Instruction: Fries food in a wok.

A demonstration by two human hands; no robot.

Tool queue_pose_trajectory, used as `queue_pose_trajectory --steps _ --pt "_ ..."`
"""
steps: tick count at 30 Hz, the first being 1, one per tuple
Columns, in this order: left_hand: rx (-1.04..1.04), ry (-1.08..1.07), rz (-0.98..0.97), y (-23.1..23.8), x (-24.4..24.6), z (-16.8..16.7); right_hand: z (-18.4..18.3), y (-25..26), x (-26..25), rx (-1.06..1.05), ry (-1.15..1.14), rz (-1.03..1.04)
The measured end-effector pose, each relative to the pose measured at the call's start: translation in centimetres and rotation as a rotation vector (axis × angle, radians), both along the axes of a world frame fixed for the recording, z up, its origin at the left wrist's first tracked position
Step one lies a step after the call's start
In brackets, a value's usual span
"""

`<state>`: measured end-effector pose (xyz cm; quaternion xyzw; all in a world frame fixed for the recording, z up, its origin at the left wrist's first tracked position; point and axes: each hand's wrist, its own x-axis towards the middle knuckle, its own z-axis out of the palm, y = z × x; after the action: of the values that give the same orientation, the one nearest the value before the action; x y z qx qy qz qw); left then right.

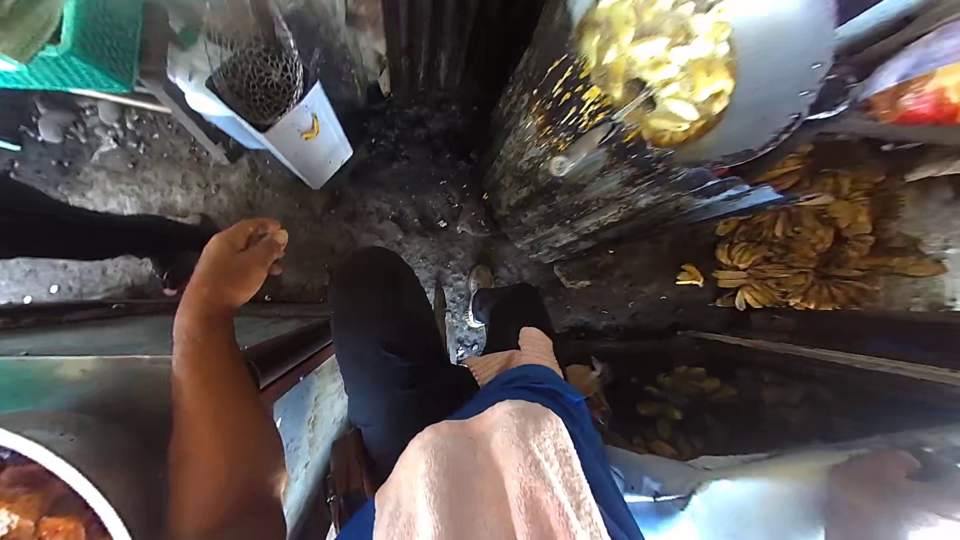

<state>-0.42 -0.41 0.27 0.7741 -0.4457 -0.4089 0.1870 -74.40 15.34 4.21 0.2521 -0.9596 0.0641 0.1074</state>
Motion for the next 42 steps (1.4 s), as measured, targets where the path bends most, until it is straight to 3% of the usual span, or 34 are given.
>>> queue_pose_trajectory --steps 3,7,10,12,15,17,19,21,24,28,33,36,42 --pt "-0.004 -0.005 0.007 0.5 0.1 -0.3 0.6 0.8 0.3 -0.029 -0.038 -0.035" --pt "0.003 0.004 -0.022 -0.1 0.6 -0.3 2.7 2.5 0.0 0.122 -0.004 -0.171" --pt "0.011 0.026 -0.008 -0.4 0.0 0.0 5.4 -0.9 2.8 -0.119 -0.007 0.083" --pt "0.012 0.035 -0.013 -0.3 -0.2 0.3 6.6 -5.7 8.3 -0.204 -0.114 0.340" --pt "0.020 0.027 -0.023 -0.4 -0.1 0.5 4.9 -13.4 19.1 -0.292 -0.772 0.507" --pt "0.027 0.011 -0.029 -0.4 0.1 0.2 1.1 -18.1 24.7 -0.395 -1.306 0.394" --pt "0.031 -0.002 -0.024 -0.5 0.2 0.0 -1.3 -22.1 29.3 -0.460 -1.686 0.226" --pt "0.027 -0.005 -0.019 -0.6 0.3 0.0 -1.7 -25.0 32.6 -0.557 -1.951 0.135" --pt "0.020 0.007 -0.016 -0.5 0.2 -0.2 0.4 -27.7 35.2 -0.760 -2.144 0.095" --pt "0.024 -0.016 -0.017 -0.6 0.2 -0.2 3.3 -28.5 33.9 -0.856 -2.121 0.002" --pt "0.040 -0.033 -0.004 -0.6 0.4 -0.7 2.6 -27.2 28.2 -0.792 -1.972 -0.048" --pt "0.035 -0.038 -0.001 -0.4 0.5 -0.9 2.1 -26.1 25.5 -0.626 -1.831 -0.038" --pt "0.058 -0.055 0.006 0.1 0.4 -1.2 3.4 -24.2 20.0 -0.113 -1.361 0.216"
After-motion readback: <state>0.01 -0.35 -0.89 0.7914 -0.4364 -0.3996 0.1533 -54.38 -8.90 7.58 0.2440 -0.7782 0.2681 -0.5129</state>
